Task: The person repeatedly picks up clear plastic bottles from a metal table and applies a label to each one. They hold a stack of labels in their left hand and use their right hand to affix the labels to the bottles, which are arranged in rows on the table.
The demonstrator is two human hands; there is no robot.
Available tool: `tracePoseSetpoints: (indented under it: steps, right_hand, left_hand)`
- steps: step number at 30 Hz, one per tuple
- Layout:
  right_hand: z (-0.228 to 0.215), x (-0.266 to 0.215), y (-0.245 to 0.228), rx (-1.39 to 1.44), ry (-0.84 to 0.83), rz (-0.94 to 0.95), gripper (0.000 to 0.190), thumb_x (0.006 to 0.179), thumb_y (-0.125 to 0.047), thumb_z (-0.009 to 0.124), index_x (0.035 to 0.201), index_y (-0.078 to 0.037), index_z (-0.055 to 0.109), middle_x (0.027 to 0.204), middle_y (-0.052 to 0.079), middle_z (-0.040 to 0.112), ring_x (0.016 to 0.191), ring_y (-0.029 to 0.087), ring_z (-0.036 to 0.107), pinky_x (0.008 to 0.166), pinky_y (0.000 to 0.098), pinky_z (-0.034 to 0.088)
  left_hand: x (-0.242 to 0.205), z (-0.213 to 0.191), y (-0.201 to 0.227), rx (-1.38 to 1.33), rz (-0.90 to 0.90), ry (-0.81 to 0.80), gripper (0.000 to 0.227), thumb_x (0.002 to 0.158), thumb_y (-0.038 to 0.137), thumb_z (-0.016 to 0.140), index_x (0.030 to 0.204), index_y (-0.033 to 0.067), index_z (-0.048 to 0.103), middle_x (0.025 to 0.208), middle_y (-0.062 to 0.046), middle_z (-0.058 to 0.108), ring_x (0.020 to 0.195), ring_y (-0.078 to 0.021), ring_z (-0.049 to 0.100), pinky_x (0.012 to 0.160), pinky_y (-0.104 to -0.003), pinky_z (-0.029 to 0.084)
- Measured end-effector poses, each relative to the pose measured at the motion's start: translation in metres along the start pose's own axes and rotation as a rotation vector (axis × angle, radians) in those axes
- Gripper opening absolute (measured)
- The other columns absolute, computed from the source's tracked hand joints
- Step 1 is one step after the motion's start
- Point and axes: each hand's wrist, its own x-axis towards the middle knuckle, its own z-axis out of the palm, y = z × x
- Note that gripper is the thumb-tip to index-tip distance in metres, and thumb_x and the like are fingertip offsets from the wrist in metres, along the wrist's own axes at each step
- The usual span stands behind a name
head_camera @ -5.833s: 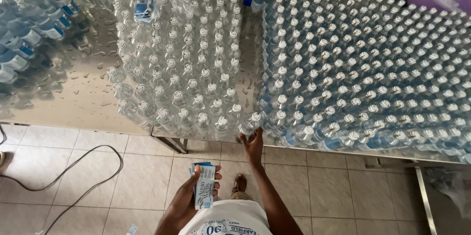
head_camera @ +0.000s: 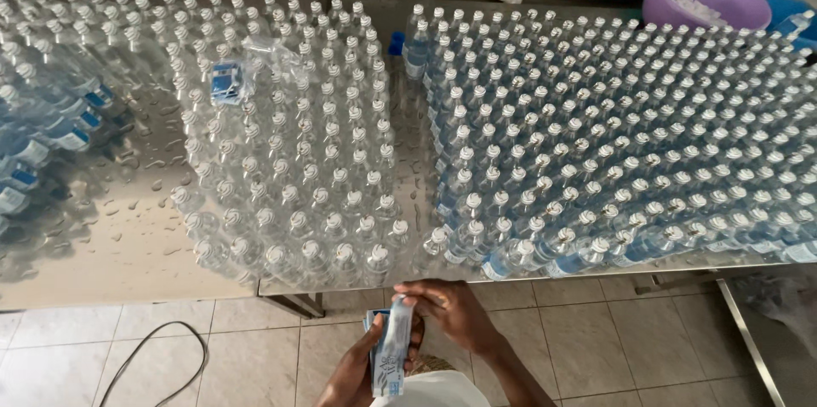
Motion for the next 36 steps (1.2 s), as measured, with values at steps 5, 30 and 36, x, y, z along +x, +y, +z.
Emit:
tracePoseSetpoints:
  steps: [5,30,36]
  right_hand:
    - [-0.030,0.014,0.048,-0.144,0.184,-0.068,0.022,0.104,-0.020,0.071,0.124,-0.017,0.080,0.118,0.008,0.087,0.096,0.022,0.089,0.078,0.0362,0.078]
    - [0.004,0.023,0.134,-0.062,0.584,0.153,0.068,0.092,-0.040,0.082,0.145,-0.005,0.056,0.163,0.017,0.058,0.148,0.032,0.060,0.120,0.0409,0.052]
    - [0.028,0.035,0.171,-0.198,0.654,0.097,0.100,0.089,-0.037,0.087,0.168,-0.010,0.032,0.162,0.024,0.055,0.145,0.038,0.061,0.118,0.0471,0.054]
  left_hand:
    - [0.034,-0.022,0.002,-0.157,-0.050,-0.084,0.076,0.102,0.052,0.057,0.147,-0.0086,0.061,0.109,-0.023,0.069,0.090,-0.0323,0.069,0.078,-0.040,0.057]
    - [0.005,0.016,0.036,-0.015,0.072,0.138,0.074,0.106,0.048,0.049,0.147,-0.0102,0.068,0.117,-0.025,0.076,0.092,-0.0324,0.069,0.080,-0.043,0.055]
    - [-0.007,0.010,0.031,0.001,0.109,0.131,0.074,0.105,0.049,0.051,0.146,-0.0096,0.068,0.117,-0.024,0.076,0.089,-0.0297,0.069,0.081,-0.041,0.053]
